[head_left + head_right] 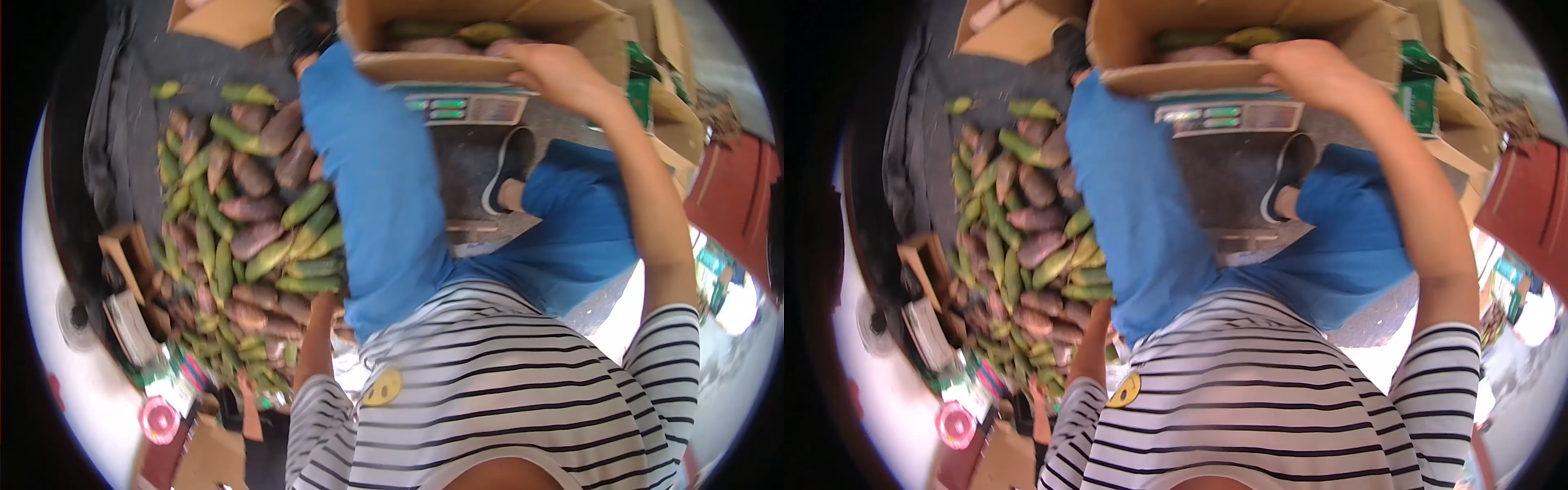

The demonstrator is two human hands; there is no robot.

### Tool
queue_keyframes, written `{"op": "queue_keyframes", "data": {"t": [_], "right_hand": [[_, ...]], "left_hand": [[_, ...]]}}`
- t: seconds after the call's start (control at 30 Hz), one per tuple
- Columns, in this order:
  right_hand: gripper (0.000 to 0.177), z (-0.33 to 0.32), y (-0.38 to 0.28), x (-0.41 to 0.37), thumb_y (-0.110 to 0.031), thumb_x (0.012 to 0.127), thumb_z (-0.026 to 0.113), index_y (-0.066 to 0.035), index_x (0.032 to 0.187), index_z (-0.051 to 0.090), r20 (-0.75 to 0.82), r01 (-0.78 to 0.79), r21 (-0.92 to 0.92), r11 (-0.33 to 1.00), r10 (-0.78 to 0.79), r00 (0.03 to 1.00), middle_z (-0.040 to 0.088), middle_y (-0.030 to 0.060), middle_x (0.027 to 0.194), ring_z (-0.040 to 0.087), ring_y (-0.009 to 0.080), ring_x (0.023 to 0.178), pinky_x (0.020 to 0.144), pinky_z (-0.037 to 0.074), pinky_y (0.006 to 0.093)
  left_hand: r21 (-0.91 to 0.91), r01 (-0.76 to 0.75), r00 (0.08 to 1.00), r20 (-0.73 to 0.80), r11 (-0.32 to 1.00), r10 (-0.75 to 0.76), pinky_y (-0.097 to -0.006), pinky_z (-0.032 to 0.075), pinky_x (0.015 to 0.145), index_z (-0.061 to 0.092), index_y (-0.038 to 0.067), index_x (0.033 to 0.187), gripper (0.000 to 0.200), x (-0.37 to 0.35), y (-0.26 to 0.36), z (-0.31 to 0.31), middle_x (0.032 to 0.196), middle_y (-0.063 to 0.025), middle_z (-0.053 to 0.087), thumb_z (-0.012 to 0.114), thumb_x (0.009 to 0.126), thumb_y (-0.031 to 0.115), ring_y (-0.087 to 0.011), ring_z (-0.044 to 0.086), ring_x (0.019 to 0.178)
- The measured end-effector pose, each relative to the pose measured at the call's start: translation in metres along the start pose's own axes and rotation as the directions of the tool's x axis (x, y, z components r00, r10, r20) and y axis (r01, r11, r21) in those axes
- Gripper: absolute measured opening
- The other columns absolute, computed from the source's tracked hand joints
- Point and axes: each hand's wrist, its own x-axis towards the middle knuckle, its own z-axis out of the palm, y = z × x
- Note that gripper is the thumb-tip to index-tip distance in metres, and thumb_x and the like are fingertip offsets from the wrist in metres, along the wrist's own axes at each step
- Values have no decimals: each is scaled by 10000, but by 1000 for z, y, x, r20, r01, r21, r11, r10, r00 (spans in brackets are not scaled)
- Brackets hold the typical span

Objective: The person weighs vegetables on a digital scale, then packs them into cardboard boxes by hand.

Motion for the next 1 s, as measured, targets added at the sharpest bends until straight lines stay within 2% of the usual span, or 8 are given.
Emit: {"op": "queue_keyframes", "data": {"t": [0.1, 0.27, 0.3, 0.47, 0.67, 0.73, 0.9, 1.0], "right_hand": [[238, 3, 1, -1, -148, 824, 621, -37, 1024, 557, 0, 14, 24, 1000, -14, 1000, 632, 168, 940, 599, 362, 923, 765, 476, 456], [216, -5, -5, -1, -127, 794, 649, -22, 959, 558, 60, -40, 39, 998, 38, 997, 609, 165, 885, 593, 375, 890, 745, 470, 460], [208, -5, -6, -1, -124, 800, 643, -15, 957, 560, 50, -37, 37, 999, 35, 998, 613, 181, 884, 596, 372, 895, 735, 469, 457], [200, 1, -6, 0, -128, 815, 621, 0, 959, 565, 65, -29, 16, 999, 28, 998, 630, 190, 887, 612, 361, 892, 729, 485, 448], [202, -9, -11, -1, -153, 830, 593, -10, 972, 611, 98, -65, -9, 998, 66, 993, 665, 174, 925, 633, 346, 926, 761, 505, 435], [196, -5, -9, 0, -155, 832, 594, -11, 963, 612, 85, -57, -10, 998, 58, 995, 665, 174, 923, 632, 346, 927, 760, 503, 438], [192, -7, -9, -2, -150, 834, 601, 5, 944, 583, 74, -14, 5, 1000, 13, 997, 651, 183, 865, 631, 353, 879, 717, 498, 442], [192, -11, -9, -3, -149, 838, 602, 4, 950, 568, 85, -42, 29, 999, 40, 996, 644, 186, 832, 628, 357, 855, 695, 495, 444]], "left_hand": [[-154, 36, 999, -7, 987, -37, -432, 506, 801, 666, 14, 1000, 536, -18, 14, -32, 1037, -219, 648, 687, 642, 412, -373, 621, 990], [92, -109, 991, -70, 990, 116, -440, 500, 788, 647, -10, 1013, 568, -63, 60, -150, 1022, -236, 645, 705, 689, 452, -375, 624, 975], [84, -114, 969, -211, 990, 129, -440, 498, 771, 637, -16, 999, 567, -86, 72, -184, 984, -234, 649, 731, 680, 442, -377, 629, 935], [99, -212, 507, -840, 972, 196, -397, 481, 683, 587, -26, 921, 413, -210, 123, -317, 790, -183, 620, 756, 719, 292, -330, 599, 712], [205, -732, 14, -949, 650, 315, -263, 472, 796, 557, -14, 1137, 371, -274, 205, -397, 972, -60, 613, 694, 801, 63, -130, 580, 870], [261, -814, -65, -929, 520, 364, -316, 479, 803, 563, -8, 1136, 458, -258, 248, -414, 1011, -138, 622, 761, 744, 124, -209, 596, 909], [533, -476, -102, -824, 700, 558, -398, 450, 900, 537, 7, 1201, 507, -249, 316, -412, 1215, -208, 532, 730, 790, 233, -379, 549, 1043], [445, -664, -110, -853, 601, 510, -335, 462, 874, 538, 13, 1206, 429, -248, 319, -394, 1171, -119, 571, 680, 847, 199, -235, 594, 1000]]}}
